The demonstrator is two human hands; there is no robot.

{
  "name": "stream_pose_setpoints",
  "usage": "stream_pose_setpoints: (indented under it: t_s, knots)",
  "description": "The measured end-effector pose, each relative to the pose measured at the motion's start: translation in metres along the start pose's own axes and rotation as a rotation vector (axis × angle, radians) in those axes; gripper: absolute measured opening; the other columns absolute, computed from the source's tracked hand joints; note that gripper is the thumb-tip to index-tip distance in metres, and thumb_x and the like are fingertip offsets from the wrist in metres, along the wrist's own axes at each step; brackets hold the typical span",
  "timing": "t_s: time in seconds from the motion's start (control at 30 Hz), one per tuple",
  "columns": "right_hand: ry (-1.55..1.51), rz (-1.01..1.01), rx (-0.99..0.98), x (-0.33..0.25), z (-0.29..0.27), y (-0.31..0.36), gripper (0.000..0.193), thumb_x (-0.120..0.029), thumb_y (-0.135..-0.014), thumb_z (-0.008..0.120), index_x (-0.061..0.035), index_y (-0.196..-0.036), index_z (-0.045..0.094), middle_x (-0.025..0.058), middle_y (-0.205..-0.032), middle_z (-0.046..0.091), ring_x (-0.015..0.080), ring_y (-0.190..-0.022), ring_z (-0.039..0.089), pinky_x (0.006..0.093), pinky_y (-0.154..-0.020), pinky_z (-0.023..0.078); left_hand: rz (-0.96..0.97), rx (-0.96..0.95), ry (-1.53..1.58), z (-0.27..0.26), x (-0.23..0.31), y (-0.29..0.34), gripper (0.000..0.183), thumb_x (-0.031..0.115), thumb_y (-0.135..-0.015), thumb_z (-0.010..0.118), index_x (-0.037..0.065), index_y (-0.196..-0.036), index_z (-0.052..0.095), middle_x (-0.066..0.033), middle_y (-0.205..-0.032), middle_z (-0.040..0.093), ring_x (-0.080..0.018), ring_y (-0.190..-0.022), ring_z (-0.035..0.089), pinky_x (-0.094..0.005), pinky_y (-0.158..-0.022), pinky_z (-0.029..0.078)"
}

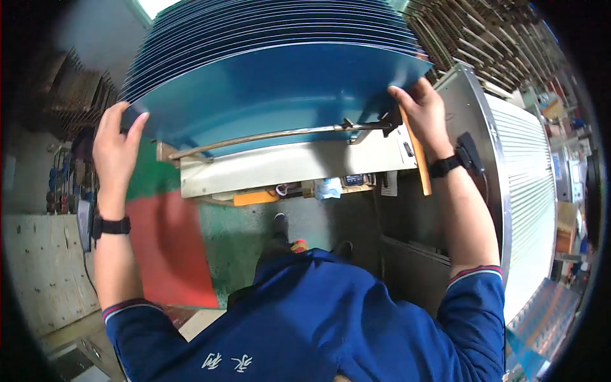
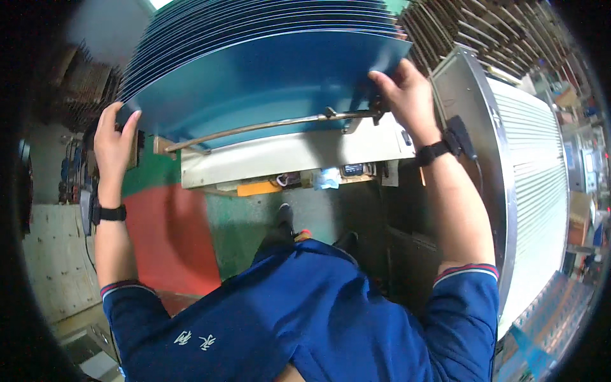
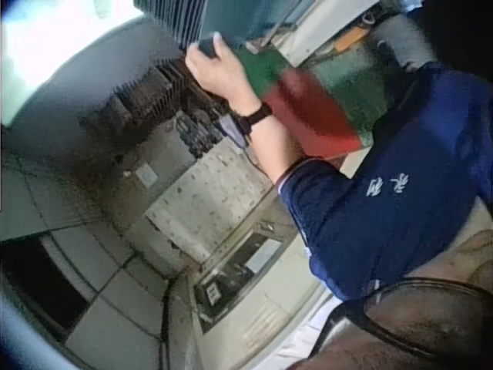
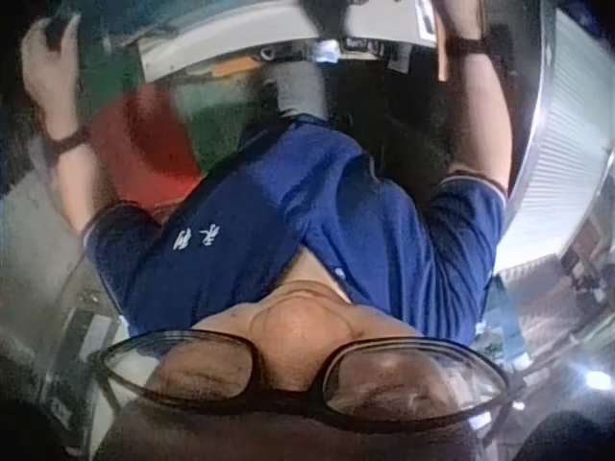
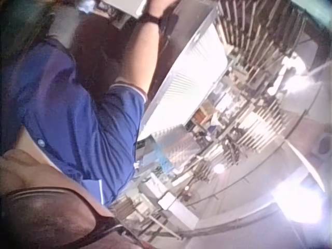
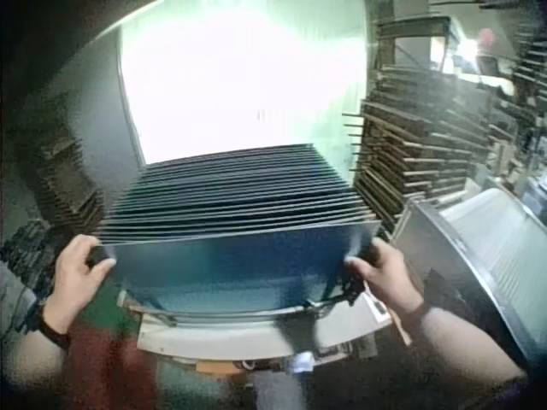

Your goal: Moving PCB panels from a conveyor belt and placing them into a vertical sorting rack.

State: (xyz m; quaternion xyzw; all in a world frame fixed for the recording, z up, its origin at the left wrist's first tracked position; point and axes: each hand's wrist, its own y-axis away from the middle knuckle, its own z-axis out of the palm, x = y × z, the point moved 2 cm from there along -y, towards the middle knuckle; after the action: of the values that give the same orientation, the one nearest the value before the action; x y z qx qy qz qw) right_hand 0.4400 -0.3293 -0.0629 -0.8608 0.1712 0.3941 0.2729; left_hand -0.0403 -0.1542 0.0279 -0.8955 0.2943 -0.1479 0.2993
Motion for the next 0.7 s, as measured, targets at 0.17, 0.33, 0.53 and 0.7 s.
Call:
stream_pose_setpoints:
  t_s: [0.17, 0.33, 0.53, 0.7]
  knots:
    - [-0.004, 0.053, -0.028, -0.01, -0.008, 0.002, 0.031, -0.025, -0.087, 0.074, -0.0022, -0.106, 0.065, 0.009, -0.086, 0.071, 0.016, -0.075, 0.067, 0.0302, -0.071, 0.053, 0.099, 0.1, -0.104, -0.005, 0.019, -0.006, 0.032, 0.016, -0.085, 0.074, 0.005, -0.113, 0.063, -0.0134, -0.113, 0.063, -0.0291, -0.106, 0.06, -0.0363, -0.093, 0.046]
    - [0.008, 0.058, 0.011, 0.008, -0.021, 0.014, 0.028, -0.025, -0.091, 0.068, -0.0013, -0.104, 0.064, 0.0097, -0.086, 0.069, 0.0171, -0.078, 0.065, 0.0317, -0.073, 0.051, 0.041, 0.08, 0.399, 0.034, 0.085, 0.025, 0.018, 0.004, -0.084, 0.068, 0.005, -0.103, 0.066, -0.0108, -0.104, 0.065, -0.0271, -0.1, 0.061, -0.0372, -0.092, 0.047]
    - [-0.017, 0.235, -0.062, 0.087, -0.024, 0.083, 0.018, -0.018, -0.095, 0.06, -0.0011, -0.098, 0.064, 0.0035, -0.087, 0.064, 0.0127, -0.081, 0.06, 0.0292, -0.075, 0.049, 0.285, -0.551, 0.473, 0.14, 0.214, 0.036, 0.042, 0.025, -0.09, 0.062, 0.005, -0.126, 0.056, -0.0179, -0.122, 0.061, -0.0365, -0.113, 0.058, -0.042, -0.096, 0.046]
    - [-0.102, 0.395, -0.162, 0.131, -0.004, 0.155, 0.02, -0.02, -0.092, 0.058, -0.0019, -0.097, 0.065, 0.0144, -0.086, 0.067, 0.0249, -0.084, 0.065, 0.0377, -0.077, 0.051, 0.243, -0.489, 0.324, 0.184, 0.265, 0.034, 0.031, 0.037, -0.088, 0.066, 0.012, -0.107, 0.068, -0.0103, -0.087, 0.071, -0.0302, -0.08, 0.069, -0.0397, -0.069, 0.054]
